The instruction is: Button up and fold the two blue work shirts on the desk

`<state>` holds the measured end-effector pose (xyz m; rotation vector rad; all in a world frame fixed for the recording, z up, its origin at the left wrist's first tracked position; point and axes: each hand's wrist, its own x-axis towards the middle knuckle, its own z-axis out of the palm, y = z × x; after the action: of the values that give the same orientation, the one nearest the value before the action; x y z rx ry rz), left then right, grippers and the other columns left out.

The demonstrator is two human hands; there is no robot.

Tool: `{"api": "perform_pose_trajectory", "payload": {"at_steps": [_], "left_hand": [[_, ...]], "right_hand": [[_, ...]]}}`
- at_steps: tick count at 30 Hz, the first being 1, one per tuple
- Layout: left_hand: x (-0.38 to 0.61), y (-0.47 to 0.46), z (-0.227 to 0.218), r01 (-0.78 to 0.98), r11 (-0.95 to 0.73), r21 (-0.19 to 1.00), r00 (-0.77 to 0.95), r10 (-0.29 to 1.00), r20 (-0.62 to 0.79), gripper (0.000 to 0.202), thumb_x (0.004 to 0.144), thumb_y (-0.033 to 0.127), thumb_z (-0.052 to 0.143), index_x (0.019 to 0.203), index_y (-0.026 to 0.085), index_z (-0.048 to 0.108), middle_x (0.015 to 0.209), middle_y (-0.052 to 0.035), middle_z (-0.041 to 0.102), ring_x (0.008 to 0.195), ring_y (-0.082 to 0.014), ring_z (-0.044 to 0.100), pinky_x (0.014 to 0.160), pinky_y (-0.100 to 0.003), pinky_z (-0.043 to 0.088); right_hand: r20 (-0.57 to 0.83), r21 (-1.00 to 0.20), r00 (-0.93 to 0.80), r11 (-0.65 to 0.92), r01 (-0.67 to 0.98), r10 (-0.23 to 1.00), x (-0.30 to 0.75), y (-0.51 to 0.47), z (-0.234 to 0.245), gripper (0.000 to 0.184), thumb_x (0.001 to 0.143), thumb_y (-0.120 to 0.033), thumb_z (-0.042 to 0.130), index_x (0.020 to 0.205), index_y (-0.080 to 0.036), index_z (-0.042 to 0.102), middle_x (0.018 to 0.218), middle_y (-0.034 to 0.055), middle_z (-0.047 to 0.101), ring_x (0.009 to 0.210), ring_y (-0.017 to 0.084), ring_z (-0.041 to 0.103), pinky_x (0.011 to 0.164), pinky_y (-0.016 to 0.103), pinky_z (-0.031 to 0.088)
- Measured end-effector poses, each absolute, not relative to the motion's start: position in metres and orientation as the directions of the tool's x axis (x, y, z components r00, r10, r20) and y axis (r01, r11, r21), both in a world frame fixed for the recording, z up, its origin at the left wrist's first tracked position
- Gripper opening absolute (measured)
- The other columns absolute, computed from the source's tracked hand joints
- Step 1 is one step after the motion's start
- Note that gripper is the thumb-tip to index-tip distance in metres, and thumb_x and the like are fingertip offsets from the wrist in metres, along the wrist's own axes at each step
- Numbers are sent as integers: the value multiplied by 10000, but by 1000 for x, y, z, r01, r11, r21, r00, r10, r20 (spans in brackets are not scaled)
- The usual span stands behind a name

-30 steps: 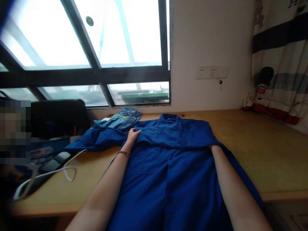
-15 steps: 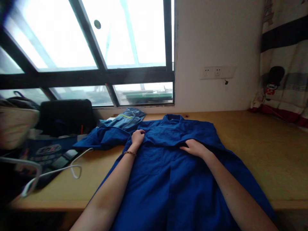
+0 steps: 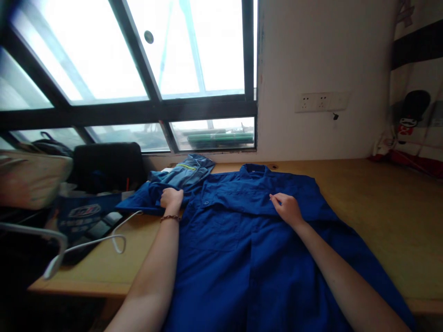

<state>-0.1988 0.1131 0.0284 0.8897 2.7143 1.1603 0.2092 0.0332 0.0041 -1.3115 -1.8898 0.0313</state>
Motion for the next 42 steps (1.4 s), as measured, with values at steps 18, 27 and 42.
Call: {"api": "perform_pose_trajectory", "payload": {"at_steps": [18, 27, 42], "left_hand": [[-146, 94, 94, -156, -683, 713, -170, 730, 662, 122, 634, 133, 375, 517, 167, 375, 642, 8, 519, 710, -113, 521, 707, -238, 424], [9, 46, 18, 766, -631, 118, 578, 758, 303, 152, 712, 120, 440, 743, 158, 584, 775, -65, 622, 859, -227, 547, 929, -582, 218], [42, 11, 1, 498, -842, 209, 754, 539, 376, 508, 833, 427, 372, 1253, 142, 339, 1322, -127, 363, 1233, -213, 307, 1006, -357, 294]], "right_hand": [[463, -743, 33, 367, 559, 886, 213, 58, -25, 388, 735, -497, 526, 973, -209, 629, 1059, 72, 603, 1050, 247, 502, 961, 421, 329], [-24, -771, 46, 11, -637, 999, 234, 52, 0, 541, 736, -656, 370, 1052, -255, 550, 1045, 49, 614, 996, 229, 549, 860, 439, 438], [245, -867, 208, 310, -391, 947, 271, 54, 23, 224, 668, -364, 594, 832, -214, 564, 974, 23, 626, 949, 215, 562, 780, 359, 487]]}}
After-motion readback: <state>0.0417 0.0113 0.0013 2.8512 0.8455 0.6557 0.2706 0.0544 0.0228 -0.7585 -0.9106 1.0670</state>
